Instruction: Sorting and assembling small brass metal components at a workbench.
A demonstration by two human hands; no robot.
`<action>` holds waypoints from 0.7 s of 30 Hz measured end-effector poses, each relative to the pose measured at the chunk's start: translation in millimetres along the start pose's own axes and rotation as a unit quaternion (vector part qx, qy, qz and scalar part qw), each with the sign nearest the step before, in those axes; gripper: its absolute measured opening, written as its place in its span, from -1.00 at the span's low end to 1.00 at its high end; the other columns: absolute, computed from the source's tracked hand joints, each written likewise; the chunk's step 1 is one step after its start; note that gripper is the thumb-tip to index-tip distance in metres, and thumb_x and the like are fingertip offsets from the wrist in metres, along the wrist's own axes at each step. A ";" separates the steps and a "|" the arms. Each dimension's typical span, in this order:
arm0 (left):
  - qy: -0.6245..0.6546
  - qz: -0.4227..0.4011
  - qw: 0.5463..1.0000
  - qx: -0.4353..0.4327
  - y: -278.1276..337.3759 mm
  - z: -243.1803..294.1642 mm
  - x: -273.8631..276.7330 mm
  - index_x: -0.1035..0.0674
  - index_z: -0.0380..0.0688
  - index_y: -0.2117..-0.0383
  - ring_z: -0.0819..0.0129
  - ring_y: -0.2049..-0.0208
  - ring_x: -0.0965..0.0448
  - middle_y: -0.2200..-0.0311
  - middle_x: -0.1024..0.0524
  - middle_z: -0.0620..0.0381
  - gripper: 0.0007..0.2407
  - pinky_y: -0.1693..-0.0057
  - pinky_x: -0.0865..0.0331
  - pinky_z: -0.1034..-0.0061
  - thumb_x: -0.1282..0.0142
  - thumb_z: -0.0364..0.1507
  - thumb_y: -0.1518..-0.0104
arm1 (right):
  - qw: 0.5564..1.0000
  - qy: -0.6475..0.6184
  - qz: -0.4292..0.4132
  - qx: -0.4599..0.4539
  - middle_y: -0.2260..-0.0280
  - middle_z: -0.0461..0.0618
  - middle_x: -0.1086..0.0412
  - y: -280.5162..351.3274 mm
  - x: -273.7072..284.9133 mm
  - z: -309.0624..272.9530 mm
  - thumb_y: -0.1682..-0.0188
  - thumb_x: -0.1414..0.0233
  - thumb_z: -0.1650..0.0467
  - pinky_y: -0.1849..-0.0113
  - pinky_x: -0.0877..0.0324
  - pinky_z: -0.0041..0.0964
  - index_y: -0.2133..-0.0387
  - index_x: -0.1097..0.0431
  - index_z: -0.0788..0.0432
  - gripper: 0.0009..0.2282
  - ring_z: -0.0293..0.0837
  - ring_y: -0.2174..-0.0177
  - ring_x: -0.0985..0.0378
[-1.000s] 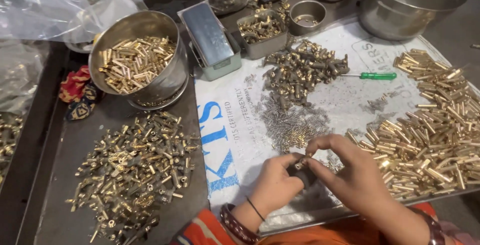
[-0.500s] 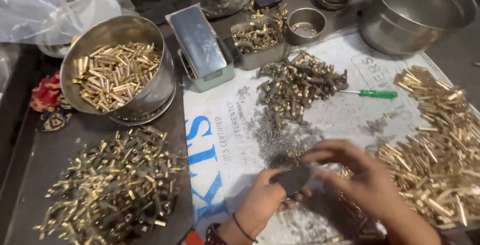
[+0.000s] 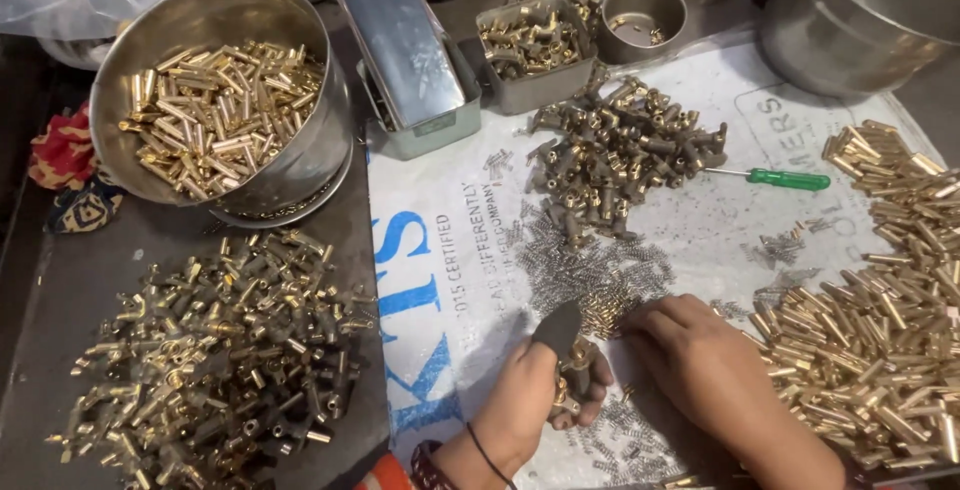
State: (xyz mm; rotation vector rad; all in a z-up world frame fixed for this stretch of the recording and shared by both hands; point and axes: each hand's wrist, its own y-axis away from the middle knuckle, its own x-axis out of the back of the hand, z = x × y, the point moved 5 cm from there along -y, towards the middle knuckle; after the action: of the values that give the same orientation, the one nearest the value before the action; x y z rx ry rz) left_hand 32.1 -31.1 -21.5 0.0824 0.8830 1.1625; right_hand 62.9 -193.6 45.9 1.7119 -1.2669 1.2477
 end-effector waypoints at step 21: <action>-0.016 0.012 1.000 0.003 -17.6 -22.7 6.1 -0.47 -0.29 0.16 0.39 0.68 -0.53 0.50 -0.53 0.10 -0.79 0.64 -0.18 0.60 0.17 -0.41 -0.28 | 0.971 -0.195 0.113 0.082 0.24 0.01 -0.49 37.0 11.2 -35.6 0.21 -0.20 0.52 0.20 -0.49 -0.24 0.33 -0.46 0.23 -0.82 -0.04 0.23 -0.62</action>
State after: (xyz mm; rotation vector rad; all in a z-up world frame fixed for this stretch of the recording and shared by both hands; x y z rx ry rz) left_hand 31.6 -42.1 -48.7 0.1169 0.8585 1.1785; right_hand 17.8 -176.9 67.0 2.0501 -1.6666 1.2053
